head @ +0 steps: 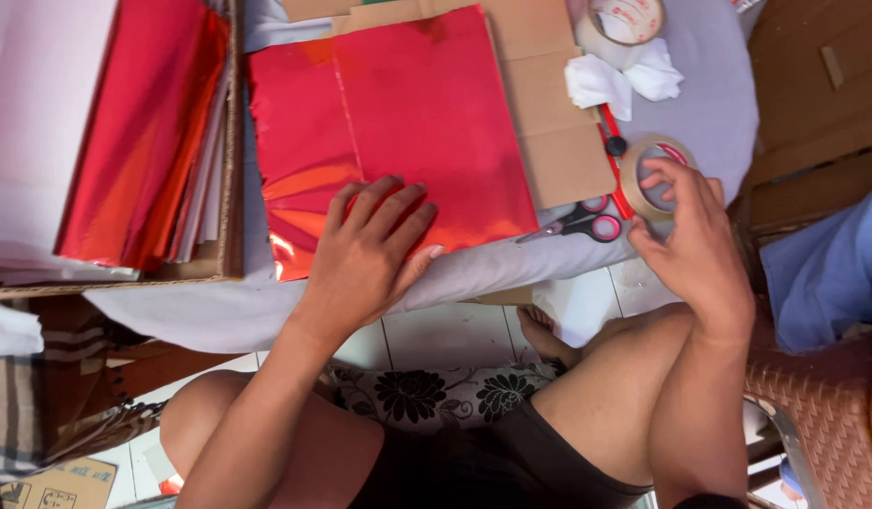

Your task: The person wraps a rectangular cardboard piece with red metallic paper, folds the edges, and secures them with clear tape. They use scissors to cut tape and smooth the paper over the cardboard.

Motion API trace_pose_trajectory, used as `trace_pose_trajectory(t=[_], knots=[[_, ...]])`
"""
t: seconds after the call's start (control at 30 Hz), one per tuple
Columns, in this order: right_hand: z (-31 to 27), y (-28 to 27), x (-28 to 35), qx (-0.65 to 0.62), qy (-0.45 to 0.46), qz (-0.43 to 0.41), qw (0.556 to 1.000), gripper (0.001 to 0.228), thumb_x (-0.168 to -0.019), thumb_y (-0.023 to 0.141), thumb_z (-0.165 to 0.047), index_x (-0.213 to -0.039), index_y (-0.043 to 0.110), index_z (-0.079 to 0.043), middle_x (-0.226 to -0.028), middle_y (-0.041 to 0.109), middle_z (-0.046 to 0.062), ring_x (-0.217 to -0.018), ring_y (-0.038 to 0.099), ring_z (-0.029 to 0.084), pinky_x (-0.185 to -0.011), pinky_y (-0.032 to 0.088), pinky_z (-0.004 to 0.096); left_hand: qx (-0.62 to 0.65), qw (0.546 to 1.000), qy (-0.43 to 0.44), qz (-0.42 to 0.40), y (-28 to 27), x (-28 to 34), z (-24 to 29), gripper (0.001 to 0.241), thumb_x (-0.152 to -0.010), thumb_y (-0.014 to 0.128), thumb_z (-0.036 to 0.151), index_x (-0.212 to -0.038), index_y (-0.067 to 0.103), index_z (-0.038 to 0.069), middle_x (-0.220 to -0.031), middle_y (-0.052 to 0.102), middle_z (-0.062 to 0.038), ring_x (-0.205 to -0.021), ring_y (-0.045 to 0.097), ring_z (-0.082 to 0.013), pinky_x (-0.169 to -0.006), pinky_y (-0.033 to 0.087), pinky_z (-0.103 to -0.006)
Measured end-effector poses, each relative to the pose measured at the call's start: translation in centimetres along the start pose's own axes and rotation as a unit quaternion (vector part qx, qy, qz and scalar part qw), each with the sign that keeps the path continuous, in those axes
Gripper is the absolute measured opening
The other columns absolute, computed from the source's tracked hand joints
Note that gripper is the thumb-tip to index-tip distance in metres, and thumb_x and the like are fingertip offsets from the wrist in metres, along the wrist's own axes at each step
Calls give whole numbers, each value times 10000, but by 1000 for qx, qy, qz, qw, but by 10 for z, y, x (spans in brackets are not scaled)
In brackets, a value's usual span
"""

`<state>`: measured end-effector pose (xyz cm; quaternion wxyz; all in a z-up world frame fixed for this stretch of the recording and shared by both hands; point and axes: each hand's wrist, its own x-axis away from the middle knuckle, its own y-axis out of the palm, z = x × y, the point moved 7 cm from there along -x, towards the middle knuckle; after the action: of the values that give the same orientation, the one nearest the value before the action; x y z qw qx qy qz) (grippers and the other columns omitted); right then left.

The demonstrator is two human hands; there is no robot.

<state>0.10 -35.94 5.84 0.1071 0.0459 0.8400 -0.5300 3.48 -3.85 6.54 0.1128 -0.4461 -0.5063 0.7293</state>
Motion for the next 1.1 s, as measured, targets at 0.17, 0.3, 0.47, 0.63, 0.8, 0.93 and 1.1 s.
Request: trace_pose_trajectory(t=[0.17, 0.3, 0.47, 0.63, 0.8, 0.93, 1.1], knots=[[-3, -21, 9, -62, 8, 67, 996, 427, -969, 666, 83, -1377, 593, -18, -1131, 639, 108, -1046, 564, 252, -976, 449, 375, 27, 999, 18, 41, -9, -12, 20, 357, -1071, 558, 404, -1168, 713, 97, -1265, 695, -78, -1182, 612, -313, -1036, 425, -486], [-5, -23, 18, -280, 10, 120, 952, 421, -1035, 693, 87, -1420, 529, 35, -1169, 568, 120, -1078, 522, 172, -1042, 441, 272, 123, 989, 12, 78, -26, -15, 36, 302, -1071, 548, 294, -1111, 695, 34, -1177, 701, -122, -1117, 618, -354, -949, 446, -460], [-18, 21, 34, -425, 55, 41, 903, 469, -857, 776, 14, -1290, 599, 46, -1187, 702, 142, -1043, 682, 159, -951, 567, 246, 307, 949, -8, 74, -39, -10, 69, 325, -1061, 556, 222, -1223, 615, -53, -1178, 669, -188, -1118, 623, -370, -1043, 513, -467], [-81, 51, 42, -519, -48, -123, 844, 370, -830, 736, 88, -1182, 622, 70, -1174, 631, 201, -1150, 648, 275, -1042, 549, 347, 408, 897, -124, 116, -29, 20, 74, 865, -910, 794, 440, -1508, 267, 103, -1602, 291, -236, -1579, 313, -412, -1346, 315, -562], [-102, 77, 52, -505, -85, -225, 829, 286, -833, 789, -41, -1088, 673, 14, -1058, 706, 126, -963, 672, 186, -883, 530, 280, 479, 860, -176, 24, -21, 27, 74, 731, -935, 696, 407, -1495, 360, 82, -1472, 419, -167, -1449, 424, -304, -1248, 347, -418], [-113, 73, 49, -481, -71, -242, 839, 262, -814, 818, -89, -1021, 674, -17, -907, 699, 48, -824, 644, 113, -776, 525, 237, 456, 870, -183, 23, -18, 34, 70, 674, -893, 710, 392, -1401, 413, 64, -1360, 497, -127, -1265, 500, -287, -1120, 409, -393], [-109, 62, 39, -507, -63, -164, 844, 549, -904, 705, -271, -1339, 537, 19, -1119, 643, 120, -938, 684, 203, -922, 562, 292, 411, 896, -165, 13, -23, 38, 70, 706, -863, 751, 372, -1414, 443, 56, -1342, 508, -154, -1253, 528, -336, -1115, 440, -430]])
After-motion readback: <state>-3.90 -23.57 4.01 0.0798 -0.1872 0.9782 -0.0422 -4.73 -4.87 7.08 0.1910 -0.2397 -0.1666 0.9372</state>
